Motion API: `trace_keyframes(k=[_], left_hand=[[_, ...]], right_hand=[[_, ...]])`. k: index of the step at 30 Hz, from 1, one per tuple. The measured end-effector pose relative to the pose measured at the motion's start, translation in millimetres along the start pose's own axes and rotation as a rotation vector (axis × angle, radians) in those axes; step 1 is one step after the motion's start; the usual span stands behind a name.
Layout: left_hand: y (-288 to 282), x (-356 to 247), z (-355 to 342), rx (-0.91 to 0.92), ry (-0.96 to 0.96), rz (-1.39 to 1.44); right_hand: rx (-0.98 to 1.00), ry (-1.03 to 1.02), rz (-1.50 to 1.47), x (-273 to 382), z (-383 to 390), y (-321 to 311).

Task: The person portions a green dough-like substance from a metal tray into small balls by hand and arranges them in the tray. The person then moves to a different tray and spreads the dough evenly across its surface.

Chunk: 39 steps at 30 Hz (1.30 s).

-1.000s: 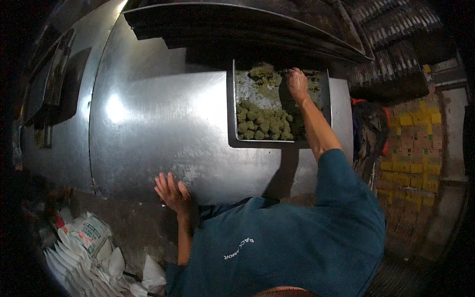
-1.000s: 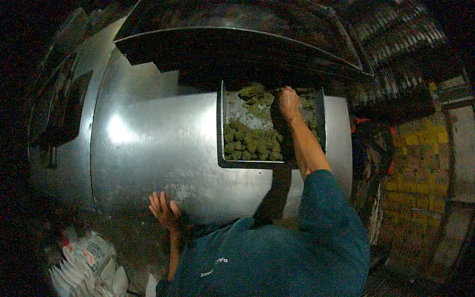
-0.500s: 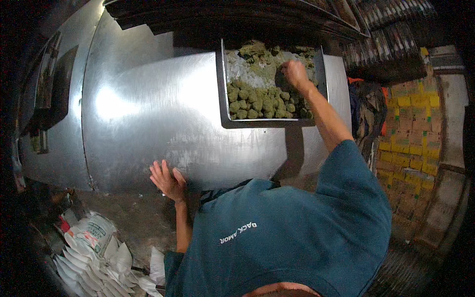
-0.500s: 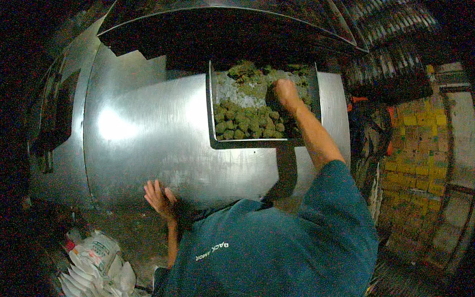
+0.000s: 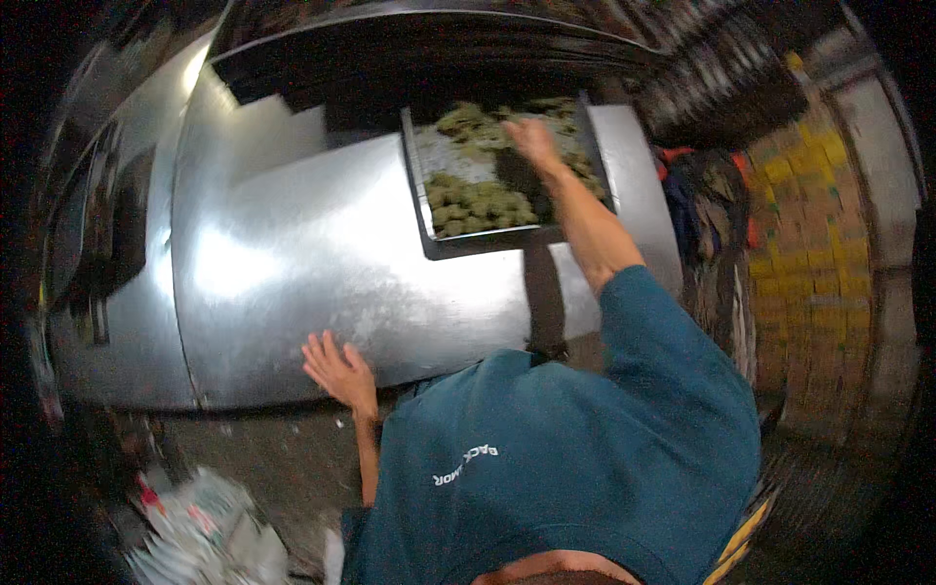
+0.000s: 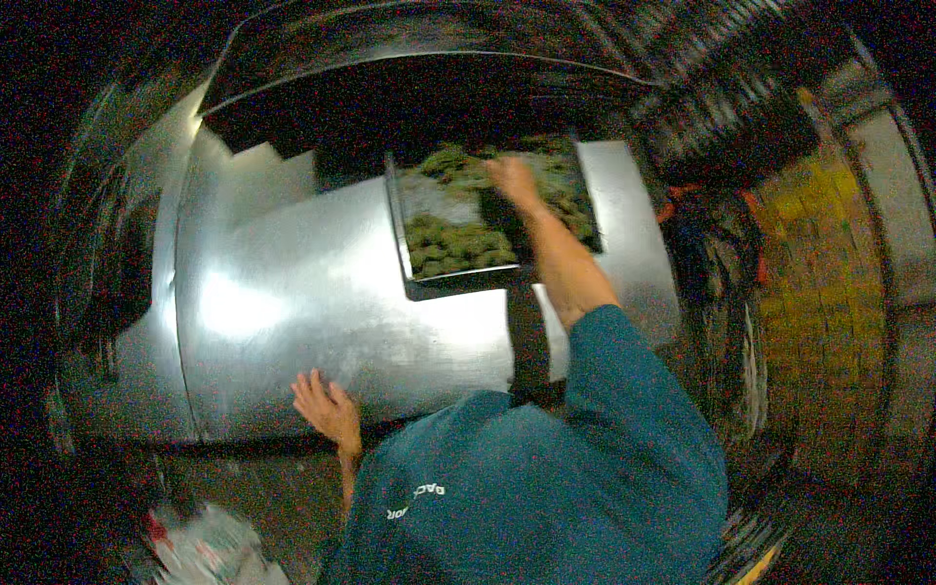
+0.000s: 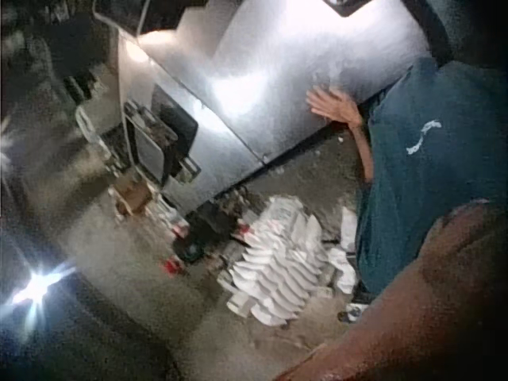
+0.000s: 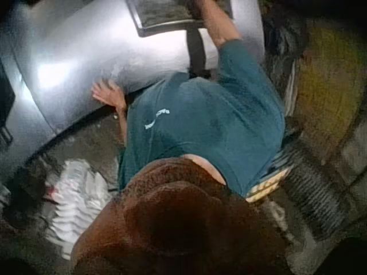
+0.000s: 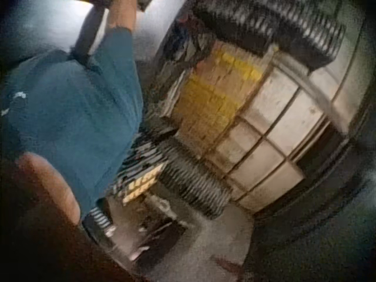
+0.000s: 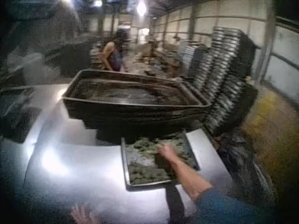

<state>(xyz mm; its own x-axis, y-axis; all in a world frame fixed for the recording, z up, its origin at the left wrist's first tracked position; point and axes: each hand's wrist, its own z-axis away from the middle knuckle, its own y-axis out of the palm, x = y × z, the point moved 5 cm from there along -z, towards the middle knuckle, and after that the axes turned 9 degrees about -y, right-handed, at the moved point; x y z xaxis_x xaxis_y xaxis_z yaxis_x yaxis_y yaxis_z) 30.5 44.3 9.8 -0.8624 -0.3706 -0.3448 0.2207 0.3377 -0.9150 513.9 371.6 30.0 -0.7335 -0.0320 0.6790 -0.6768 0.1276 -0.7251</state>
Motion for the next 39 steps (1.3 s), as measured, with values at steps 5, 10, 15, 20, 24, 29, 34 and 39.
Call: trace_keyframes(k=[5, 10, 15, 20, 24, 29, 34, 39], left_hand=[[6, 1, 2, 0.019, -0.006, -0.039], [8, 2, 5, 0.029, -0.004, -0.052], [12, 7, 2, 0.021, -0.003, -0.094], [12, 8, 3, 0.029, 0.007, -0.065], [8, 5, 6, 0.013, 0.008, -0.039], [4, 1, 4, -0.005, 0.029, -0.014], [3, 0, 5, 0.007, 0.018, 0.011], [2, 2, 6, -0.027, 0.025, 0.046]], right_hand=[[0.143, 0.1, 0.247, 18, 2, 2], [0.175, 0.031, 0.191, 25, 12, 1], [-0.266, 0.039, -0.266, 36, 36, -20], [-0.121, 0.317, -0.725, 64, 70, -40], [-0.203, 0.217, -1.34, 75, 93, -52], [-0.366, 0.379, -1.534, 54, 93, -36], [-0.38, 0.356, -0.969, 60, 88, -50], [-0.177, 0.253, -1.298, 81, 98, -65]])
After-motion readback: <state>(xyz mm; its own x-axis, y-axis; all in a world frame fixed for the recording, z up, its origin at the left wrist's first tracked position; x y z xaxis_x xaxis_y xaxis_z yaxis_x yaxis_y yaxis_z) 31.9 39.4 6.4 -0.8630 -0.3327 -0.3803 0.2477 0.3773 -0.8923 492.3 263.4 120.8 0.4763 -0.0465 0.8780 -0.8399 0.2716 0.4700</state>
